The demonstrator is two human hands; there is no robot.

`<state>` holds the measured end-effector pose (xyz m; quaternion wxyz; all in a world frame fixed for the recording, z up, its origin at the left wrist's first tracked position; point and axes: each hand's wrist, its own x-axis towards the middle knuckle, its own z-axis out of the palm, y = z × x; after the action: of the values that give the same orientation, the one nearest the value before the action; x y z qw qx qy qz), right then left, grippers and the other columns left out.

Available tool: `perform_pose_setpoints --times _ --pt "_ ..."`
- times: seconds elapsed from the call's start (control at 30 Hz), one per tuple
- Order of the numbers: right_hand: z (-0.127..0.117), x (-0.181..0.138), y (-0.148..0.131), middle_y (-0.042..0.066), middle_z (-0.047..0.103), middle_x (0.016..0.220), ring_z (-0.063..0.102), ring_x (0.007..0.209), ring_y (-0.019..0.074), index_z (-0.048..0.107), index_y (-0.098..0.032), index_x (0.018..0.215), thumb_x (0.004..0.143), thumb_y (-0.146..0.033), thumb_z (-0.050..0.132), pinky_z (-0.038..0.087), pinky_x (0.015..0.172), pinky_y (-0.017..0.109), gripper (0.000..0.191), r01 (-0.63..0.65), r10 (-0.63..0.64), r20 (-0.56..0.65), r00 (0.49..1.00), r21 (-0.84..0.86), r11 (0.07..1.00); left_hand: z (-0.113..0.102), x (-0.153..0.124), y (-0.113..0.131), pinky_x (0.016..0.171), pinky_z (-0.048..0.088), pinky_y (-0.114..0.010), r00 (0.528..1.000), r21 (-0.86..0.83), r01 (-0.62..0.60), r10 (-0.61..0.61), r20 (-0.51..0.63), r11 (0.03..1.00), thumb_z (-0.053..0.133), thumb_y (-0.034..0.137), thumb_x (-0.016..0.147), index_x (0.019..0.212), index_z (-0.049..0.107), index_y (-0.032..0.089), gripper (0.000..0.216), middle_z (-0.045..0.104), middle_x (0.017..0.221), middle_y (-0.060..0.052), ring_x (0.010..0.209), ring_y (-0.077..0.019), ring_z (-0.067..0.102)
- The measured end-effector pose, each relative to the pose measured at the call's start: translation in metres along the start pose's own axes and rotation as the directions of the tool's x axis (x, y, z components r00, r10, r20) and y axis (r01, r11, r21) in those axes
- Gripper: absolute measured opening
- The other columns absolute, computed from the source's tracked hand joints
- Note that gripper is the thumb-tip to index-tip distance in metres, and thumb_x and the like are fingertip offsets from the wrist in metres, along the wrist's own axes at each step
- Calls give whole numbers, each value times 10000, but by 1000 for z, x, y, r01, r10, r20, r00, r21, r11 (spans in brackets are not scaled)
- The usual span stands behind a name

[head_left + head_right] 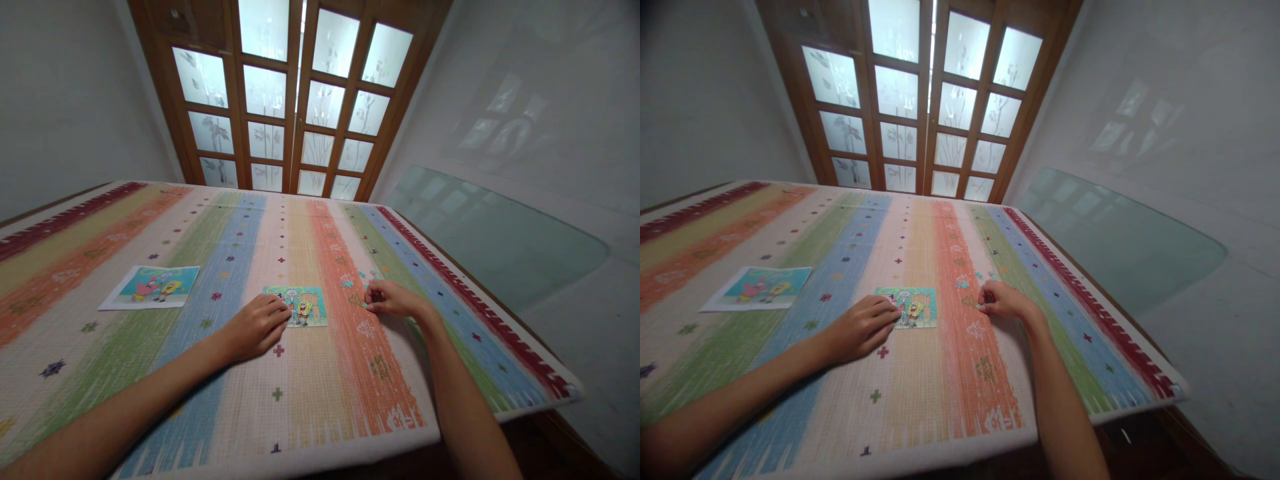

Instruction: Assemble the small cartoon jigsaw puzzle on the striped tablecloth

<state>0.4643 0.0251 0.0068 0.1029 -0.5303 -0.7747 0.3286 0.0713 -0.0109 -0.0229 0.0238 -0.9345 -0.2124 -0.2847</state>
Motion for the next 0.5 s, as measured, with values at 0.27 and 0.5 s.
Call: perform_pose_setpoints --times 0.27,0.5 --pt "0 -2 -8 -25 565 666 486 628 122 577 -184 725 745 -388 757 396 620 255 273 22 -25 58 998 48 999 -3 4 3 897 526 -440 999 52 -45 46 -10 998 433 170 1025 1112 670 140 254 731 1037 -114 978 -253 644" --pt "2 0 -21 1 632 724 545 659 134 650 -175 820 773 -343 729 415 628 255 192 62 -63 12 998 63 996 0 1 3 899 521 -446 998 91 -42 37 55 995 447 162 1020 1126 659 143 237 725 1060 -120 999 -256 636"
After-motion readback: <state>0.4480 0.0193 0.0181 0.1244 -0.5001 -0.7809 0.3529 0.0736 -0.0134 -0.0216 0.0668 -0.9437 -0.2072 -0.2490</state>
